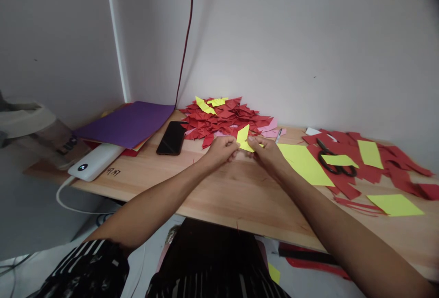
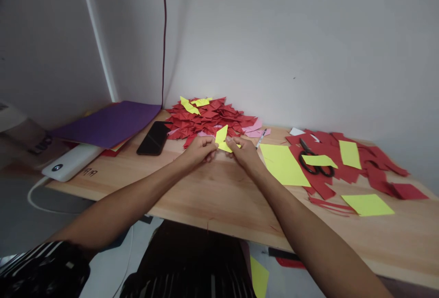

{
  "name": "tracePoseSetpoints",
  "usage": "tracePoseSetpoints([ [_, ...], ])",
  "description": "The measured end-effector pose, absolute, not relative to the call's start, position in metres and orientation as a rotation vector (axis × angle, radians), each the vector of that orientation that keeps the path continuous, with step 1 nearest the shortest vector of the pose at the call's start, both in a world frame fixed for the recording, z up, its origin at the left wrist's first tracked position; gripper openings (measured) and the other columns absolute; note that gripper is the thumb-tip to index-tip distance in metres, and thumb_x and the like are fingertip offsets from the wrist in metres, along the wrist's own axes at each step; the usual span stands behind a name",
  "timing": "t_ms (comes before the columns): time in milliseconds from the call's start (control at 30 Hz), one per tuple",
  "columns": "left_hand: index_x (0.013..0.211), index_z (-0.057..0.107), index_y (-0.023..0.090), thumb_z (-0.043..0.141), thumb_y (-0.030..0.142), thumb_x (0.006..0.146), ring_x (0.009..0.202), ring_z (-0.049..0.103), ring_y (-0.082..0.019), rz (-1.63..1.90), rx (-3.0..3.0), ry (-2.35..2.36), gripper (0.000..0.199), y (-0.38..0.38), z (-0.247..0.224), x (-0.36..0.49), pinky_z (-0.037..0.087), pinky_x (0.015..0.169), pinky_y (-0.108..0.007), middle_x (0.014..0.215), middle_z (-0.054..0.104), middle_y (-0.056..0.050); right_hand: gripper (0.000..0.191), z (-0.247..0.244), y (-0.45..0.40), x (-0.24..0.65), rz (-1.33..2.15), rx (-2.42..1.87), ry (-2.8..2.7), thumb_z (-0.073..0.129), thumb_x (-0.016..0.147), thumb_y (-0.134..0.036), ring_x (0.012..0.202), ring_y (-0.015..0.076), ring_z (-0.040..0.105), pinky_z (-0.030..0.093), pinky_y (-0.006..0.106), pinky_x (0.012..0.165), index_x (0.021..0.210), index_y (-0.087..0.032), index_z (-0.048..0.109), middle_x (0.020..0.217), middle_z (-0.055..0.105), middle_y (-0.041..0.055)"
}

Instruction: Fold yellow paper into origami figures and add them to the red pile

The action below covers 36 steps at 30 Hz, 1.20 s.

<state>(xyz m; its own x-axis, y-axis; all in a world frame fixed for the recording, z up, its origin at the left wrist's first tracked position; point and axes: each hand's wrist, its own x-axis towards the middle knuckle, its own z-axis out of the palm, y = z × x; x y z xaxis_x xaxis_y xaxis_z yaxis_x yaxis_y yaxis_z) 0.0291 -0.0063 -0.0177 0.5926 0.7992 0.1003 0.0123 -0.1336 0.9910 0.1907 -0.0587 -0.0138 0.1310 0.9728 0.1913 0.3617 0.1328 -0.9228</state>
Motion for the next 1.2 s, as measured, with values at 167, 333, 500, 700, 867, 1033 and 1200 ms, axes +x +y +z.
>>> tracePoseSetpoints([
  [167, 0.064, 0.048, 0.015, 0.053, 0.025, 0.082, 0.038, 0.043, -0.003, 0.753, 1.608, 0.694, 0.021, -0.0085, -0.0172, 0.0283, 0.029, 0.039, -0.015, 0.051, 0.052, 0.004, 0.036, -0.0130, -0.0609, 0.1897, 0.810, -1.416, -1.447, 0.063, 0.078, -0.051, 0.056, 0.0112, 0.047, 0.038, 0.026, 0.058, 0.067, -0.017, 0.057, 0.059, 0.054, -0.0014],
  [333, 0.066, 0.049, 0.015, 0.055, 0.027, 0.081, 0.038, 0.044, -0.004, 0.750, 1.616, 0.657, 0.020, -0.0074, -0.0185, 0.0288, 0.031, 0.039, -0.015, 0.051, 0.052, 0.004, 0.035, -0.0139, -0.0623, 0.1879, 0.875, -1.341, -1.430, 0.059, 0.081, -0.051, 0.060, 0.0130, 0.050, 0.044, 0.028, 0.062, 0.070, -0.018, 0.058, 0.066, 0.056, 0.0000],
  [500, 0.066, 0.051, 0.014, 0.055, 0.026, 0.080, 0.038, 0.042, -0.004, 0.727, 1.618, 0.666, 0.019, -0.0075, -0.0177, 0.0286, 0.030, 0.039, -0.016, 0.049, 0.051, 0.004, 0.040, -0.0121, -0.0607, 0.1892, 0.798, -1.417, -1.504, 0.057, 0.081, -0.055, 0.056, 0.0119, 0.045, 0.037, 0.026, 0.055, 0.066, -0.017, 0.055, 0.060, 0.054, -0.0009],
  [700, 0.066, 0.052, 0.014, 0.057, 0.029, 0.079, 0.037, 0.041, -0.004, 0.692, 1.672, 0.703, 0.020, -0.0081, -0.0183, 0.0271, 0.028, 0.039, -0.016, 0.049, 0.051, 0.004, 0.041, -0.0101, -0.0606, 0.1891, 0.585, -1.445, -1.628, 0.053, 0.081, -0.055, 0.058, 0.0116, 0.039, 0.033, 0.025, 0.056, 0.061, -0.019, 0.046, 0.060, 0.044, -0.0027],
  [867, 0.064, 0.049, 0.015, 0.056, 0.031, 0.081, 0.037, 0.041, -0.004, 0.719, 1.620, 0.674, 0.024, -0.0055, -0.0227, 0.0286, 0.028, 0.039, -0.016, 0.049, 0.051, 0.005, 0.045, -0.0096, -0.0613, 0.1901, 0.603, -1.467, -1.577, 0.049, 0.084, -0.057, 0.056, 0.0107, 0.033, 0.028, 0.025, 0.054, 0.060, -0.020, 0.039, 0.058, 0.035, -0.0035],
  [1033, 0.062, 0.046, 0.016, 0.050, 0.034, 0.087, 0.034, 0.039, -0.004, 0.763, 1.462, 0.681, 0.032, -0.0023, -0.0230, 0.0284, 0.026, 0.036, -0.016, 0.047, 0.048, 0.005, 0.047, -0.0095, -0.0629, 0.1896, 0.871, -1.434, -1.495, 0.055, 0.081, -0.061, 0.052, 0.0095, 0.032, 0.023, 0.025, 0.049, 0.062, -0.019, 0.045, 0.056, 0.039, -0.0034],
  [1200, 0.062, 0.043, 0.016, 0.053, 0.032, 0.086, 0.033, 0.039, -0.004, 0.725, 1.308, 0.580, 0.031, -0.0021, -0.0189, 0.0276, 0.024, 0.035, -0.018, 0.047, 0.044, 0.006, 0.050, -0.0132, -0.0607, 0.1877, 0.960, -1.344, -1.327, 0.044, 0.085, -0.066, 0.049, 0.0119, 0.039, 0.031, 0.026, 0.046, 0.065, -0.020, 0.049, 0.056, 0.046, -0.0006],
])
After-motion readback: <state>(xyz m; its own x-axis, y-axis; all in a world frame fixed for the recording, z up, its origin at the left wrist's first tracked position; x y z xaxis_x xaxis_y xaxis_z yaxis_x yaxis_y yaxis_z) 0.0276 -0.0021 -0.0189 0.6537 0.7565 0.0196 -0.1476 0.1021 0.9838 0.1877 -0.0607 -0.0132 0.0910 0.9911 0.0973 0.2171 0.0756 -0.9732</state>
